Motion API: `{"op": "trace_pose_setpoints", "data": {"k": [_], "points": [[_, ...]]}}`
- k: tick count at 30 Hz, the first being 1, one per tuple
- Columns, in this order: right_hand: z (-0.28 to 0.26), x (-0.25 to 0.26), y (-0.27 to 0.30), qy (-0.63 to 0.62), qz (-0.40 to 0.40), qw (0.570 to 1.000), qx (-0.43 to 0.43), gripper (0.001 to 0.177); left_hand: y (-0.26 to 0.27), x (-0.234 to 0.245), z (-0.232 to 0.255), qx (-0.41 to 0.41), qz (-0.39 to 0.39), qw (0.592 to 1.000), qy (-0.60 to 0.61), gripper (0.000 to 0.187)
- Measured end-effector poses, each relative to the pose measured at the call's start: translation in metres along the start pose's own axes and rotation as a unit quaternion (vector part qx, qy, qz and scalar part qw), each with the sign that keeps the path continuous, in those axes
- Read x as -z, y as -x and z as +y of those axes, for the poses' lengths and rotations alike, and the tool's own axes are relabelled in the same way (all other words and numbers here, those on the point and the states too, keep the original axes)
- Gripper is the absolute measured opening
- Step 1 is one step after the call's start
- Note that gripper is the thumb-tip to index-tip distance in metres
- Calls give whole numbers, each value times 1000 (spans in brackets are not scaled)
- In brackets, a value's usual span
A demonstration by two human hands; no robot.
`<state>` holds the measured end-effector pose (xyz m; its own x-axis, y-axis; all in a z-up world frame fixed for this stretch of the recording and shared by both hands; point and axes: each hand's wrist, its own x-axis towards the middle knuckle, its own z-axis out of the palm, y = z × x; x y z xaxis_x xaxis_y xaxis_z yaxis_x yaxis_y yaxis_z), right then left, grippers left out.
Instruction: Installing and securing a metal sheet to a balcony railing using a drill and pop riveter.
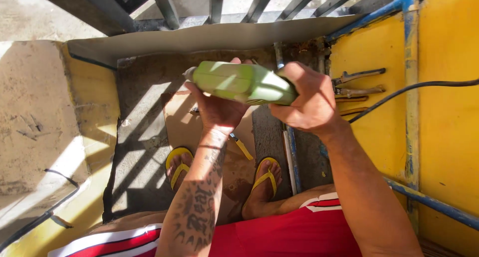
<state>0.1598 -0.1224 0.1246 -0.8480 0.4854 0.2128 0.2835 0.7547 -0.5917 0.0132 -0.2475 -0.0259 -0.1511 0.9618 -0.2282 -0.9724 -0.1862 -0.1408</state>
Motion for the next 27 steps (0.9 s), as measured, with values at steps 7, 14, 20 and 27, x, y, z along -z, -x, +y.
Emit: {"op": "trace_pose_setpoints", "data": {"k": [7, 14, 20, 27], "points": [[-90, 20, 22, 29, 113, 974, 192, 20, 0, -11, 53, -160, 252, 954, 25, 89], [42, -1, 79, -392, 403, 759, -329, 8, 7, 31, 64, -111, 378, 918, -54, 92], [47, -116, 56, -606, 13, 625, -492, 74, -11, 41, 39, 39, 405, 811, -422, 85], [61, -185, 127, -758, 147, 441, -458, 70, -48, -8, 2, 52, 266, 588, -762, 58]]}}
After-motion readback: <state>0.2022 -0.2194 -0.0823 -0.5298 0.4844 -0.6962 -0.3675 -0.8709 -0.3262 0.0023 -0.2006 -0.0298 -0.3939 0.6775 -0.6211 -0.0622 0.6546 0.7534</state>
